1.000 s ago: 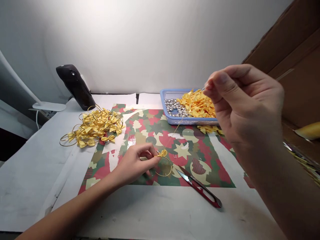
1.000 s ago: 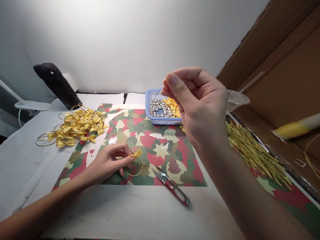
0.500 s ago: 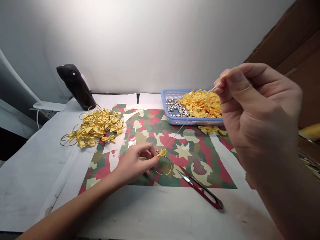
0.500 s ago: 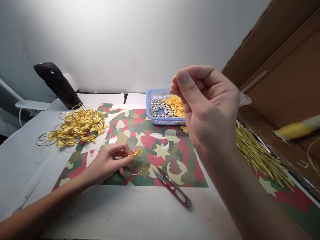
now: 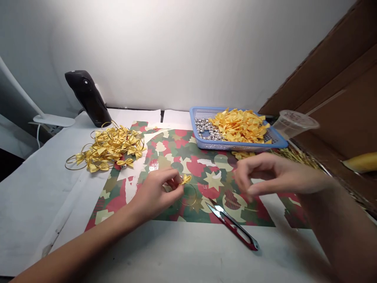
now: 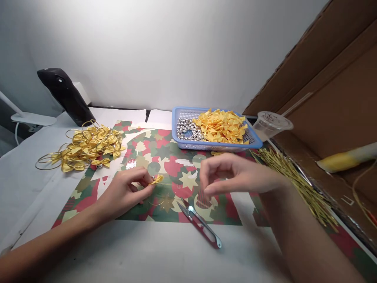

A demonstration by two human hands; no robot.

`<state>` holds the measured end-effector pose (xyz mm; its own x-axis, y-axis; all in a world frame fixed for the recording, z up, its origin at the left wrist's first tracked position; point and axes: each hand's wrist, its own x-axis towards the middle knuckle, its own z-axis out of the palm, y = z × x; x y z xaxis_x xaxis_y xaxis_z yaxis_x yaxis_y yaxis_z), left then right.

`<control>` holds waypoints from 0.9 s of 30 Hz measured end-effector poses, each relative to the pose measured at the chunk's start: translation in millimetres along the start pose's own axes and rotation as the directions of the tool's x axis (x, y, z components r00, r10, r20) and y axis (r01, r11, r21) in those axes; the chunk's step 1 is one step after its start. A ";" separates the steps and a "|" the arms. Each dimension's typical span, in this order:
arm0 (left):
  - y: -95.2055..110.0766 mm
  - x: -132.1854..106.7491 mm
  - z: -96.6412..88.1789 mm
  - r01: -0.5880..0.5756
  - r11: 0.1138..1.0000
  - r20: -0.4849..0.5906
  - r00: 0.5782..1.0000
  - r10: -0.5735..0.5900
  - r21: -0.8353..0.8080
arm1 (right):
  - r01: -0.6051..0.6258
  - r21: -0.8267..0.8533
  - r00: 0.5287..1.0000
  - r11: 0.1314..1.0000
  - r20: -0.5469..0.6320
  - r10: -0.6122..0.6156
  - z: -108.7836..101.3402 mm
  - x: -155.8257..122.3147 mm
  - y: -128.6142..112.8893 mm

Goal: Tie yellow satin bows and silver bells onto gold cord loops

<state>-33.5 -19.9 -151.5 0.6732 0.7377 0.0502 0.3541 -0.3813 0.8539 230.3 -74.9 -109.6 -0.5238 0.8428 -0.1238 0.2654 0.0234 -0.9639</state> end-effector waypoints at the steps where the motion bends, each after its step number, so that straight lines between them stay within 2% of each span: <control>1: -0.7 -0.1 0.6 -0.035 0.998 -0.006 0.999 0.036 0.042 | -0.107 -0.053 0.993 0.993 0.042 0.109 1.7 -0.9 5.5; 2: -1.3 -0.2 1.2 -0.059 0.995 -0.007 0.998 0.059 0.075 | -0.178 -0.105 0.982 0.978 0.042 0.183 4.3 -0.5 10.1; 4: -2.3 -0.3 2.2 -0.080 0.990 -0.003 0.997 0.081 0.113 | -0.208 -0.223 0.977 0.952 -0.001 0.214 11.7 3.3 16.1; 7: -2.5 -0.4 2.9 -0.087 0.988 -0.003 0.996 0.088 0.128 | -0.164 -0.383 0.979 0.909 -0.179 0.101 27.2 12.6 16.5; 9: -2.2 -0.4 3.3 -0.089 0.988 -0.005 0.996 0.091 0.129 | -0.165 -0.415 0.941 0.895 -0.337 0.017 41.7 19.5 13.6; 12: -2.0 -0.5 4.4 -0.095 0.987 -0.015 0.995 0.098 0.128 | -0.128 -0.421 0.903 0.898 -0.423 -0.070 66.8 29.9 11.8; 15: -2.5 -0.7 6.3 -0.103 0.986 -0.024 0.994 0.107 0.131 | -0.077 -0.540 0.852 0.838 -0.472 -0.226 86.0 37.7 15.8; 18: -2.9 -0.6 8.0 -0.111 0.984 -0.025 0.993 0.116 0.143 | -0.033 -0.591 0.820 0.806 -0.477 -0.316 93.6 40.4 19.9; 27: -2.9 1.5 8.5 -0.114 0.980 -0.008 0.993 0.116 0.164 | -0.051 -0.509 0.834 0.859 -0.495 -0.244 93.3 35.9 17.0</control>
<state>-28.0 -22.5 -158.3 0.7047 0.6927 0.1534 0.3768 -0.5486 0.7463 140.6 -94.5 -152.4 -0.1014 0.9634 0.2483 0.6667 0.2510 -0.7017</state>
